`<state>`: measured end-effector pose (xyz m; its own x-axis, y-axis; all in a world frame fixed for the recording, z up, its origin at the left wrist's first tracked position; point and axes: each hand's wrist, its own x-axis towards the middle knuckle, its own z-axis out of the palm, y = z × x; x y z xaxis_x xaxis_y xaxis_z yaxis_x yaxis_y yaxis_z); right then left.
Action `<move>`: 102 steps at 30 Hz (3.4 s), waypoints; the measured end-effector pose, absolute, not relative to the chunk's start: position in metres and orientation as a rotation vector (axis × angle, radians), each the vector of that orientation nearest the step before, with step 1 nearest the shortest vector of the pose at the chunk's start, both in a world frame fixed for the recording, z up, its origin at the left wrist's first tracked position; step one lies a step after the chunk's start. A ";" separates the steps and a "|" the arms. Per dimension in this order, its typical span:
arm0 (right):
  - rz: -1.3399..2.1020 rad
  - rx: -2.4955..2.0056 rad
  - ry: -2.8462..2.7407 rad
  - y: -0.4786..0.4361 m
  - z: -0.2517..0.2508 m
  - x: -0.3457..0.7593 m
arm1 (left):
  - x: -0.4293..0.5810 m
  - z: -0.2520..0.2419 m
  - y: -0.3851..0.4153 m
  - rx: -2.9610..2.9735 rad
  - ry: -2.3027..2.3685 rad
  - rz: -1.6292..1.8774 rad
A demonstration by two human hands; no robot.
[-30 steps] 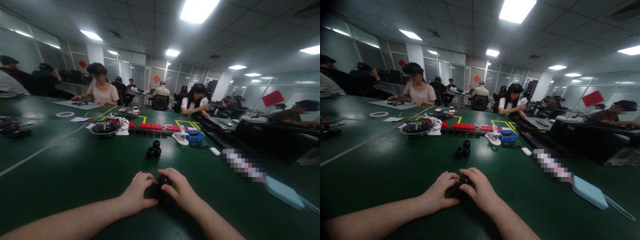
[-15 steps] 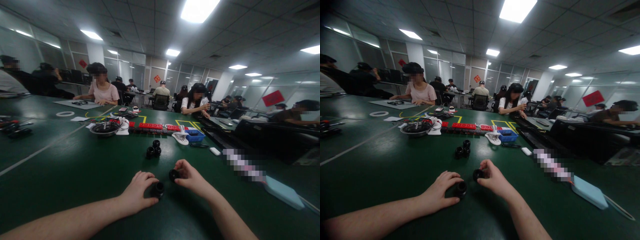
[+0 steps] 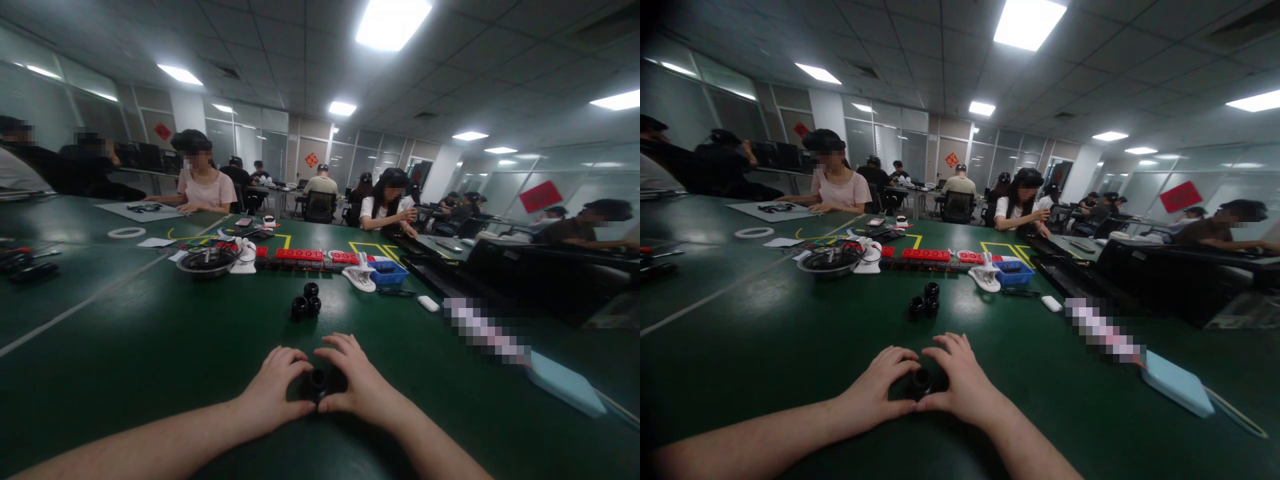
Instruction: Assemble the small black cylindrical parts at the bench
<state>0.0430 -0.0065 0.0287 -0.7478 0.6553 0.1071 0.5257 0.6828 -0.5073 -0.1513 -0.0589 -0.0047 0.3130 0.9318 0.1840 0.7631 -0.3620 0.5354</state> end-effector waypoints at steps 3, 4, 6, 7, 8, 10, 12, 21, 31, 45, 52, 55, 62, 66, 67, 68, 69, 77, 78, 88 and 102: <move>0.623 -0.896 -2.650 -0.013 0.028 0.034 | -0.151 -0.006 -0.058 2.255 1.512 0.671; 0.620 -0.889 -2.656 -0.014 0.028 0.033 | -0.151 -0.007 -0.057 2.253 1.513 0.665; 0.628 -0.877 -2.673 -0.015 0.030 0.034 | -0.151 -0.008 -0.056 2.242 1.513 0.648; 0.633 -0.872 -2.684 -0.015 0.031 0.035 | -0.152 -0.009 -0.055 2.240 1.512 0.639; 0.637 -0.868 -2.697 -0.015 0.032 0.037 | -0.152 -0.010 -0.055 2.242 1.510 0.625; 0.645 -0.865 -2.726 -0.017 0.036 0.041 | -0.154 -0.011 -0.054 2.260 1.511 0.572; 0.635 -0.875 -2.751 -0.021 0.039 0.045 | -0.155 -0.011 -0.054 2.289 1.495 0.483; 0.533 -1.152 -2.649 -0.050 0.044 0.068 | -0.156 -0.008 -0.053 2.349 1.441 0.276; 0.435 -1.649 -2.331 -0.037 0.030 0.149 | -0.158 0.002 -0.056 2.269 1.405 0.257; 0.505 -2.014 -1.857 0.066 0.012 0.270 | -0.154 0.017 -0.061 2.195 1.432 0.241; 0.327 -2.041 -1.748 0.055 0.005 0.259 | -0.153 0.010 -0.059 2.230 1.445 0.248; 0.300 -2.048 -1.743 0.051 0.012 0.257 | -0.154 0.009 -0.059 2.238 1.442 0.246; -0.307 -1.812 -1.597 0.037 0.022 0.225 | -0.154 0.015 -0.061 2.205 1.410 0.251; -0.180 -1.450 -2.020 0.026 0.006 0.175 | -0.155 0.008 -0.058 2.222 1.410 0.265; -0.111 -1.348 -2.164 0.022 0.003 0.159 | -0.156 0.006 -0.057 2.228 1.409 0.267; -0.032 -1.248 -2.300 0.018 0.000 0.143 | -0.156 0.004 -0.056 2.236 1.410 0.270; 0.045 -1.169 -2.407 0.014 -0.001 0.128 | -0.156 0.002 -0.056 2.243 1.413 0.272; 0.191 -1.125 -2.708 0.000 0.008 0.052 | -0.155 0.004 -0.058 2.259 1.423 0.295; 0.191 -1.124 -2.733 0.000 0.009 0.051 | -0.155 0.004 -0.058 2.258 1.423 0.299; 0.310 -1.338 -2.665 -0.019 0.020 0.098 | -0.157 0.011 -0.060 2.217 1.396 0.287; 0.236 -2.129 -1.356 -0.013 -0.004 0.239 | -0.156 0.015 -0.061 2.190 1.379 0.297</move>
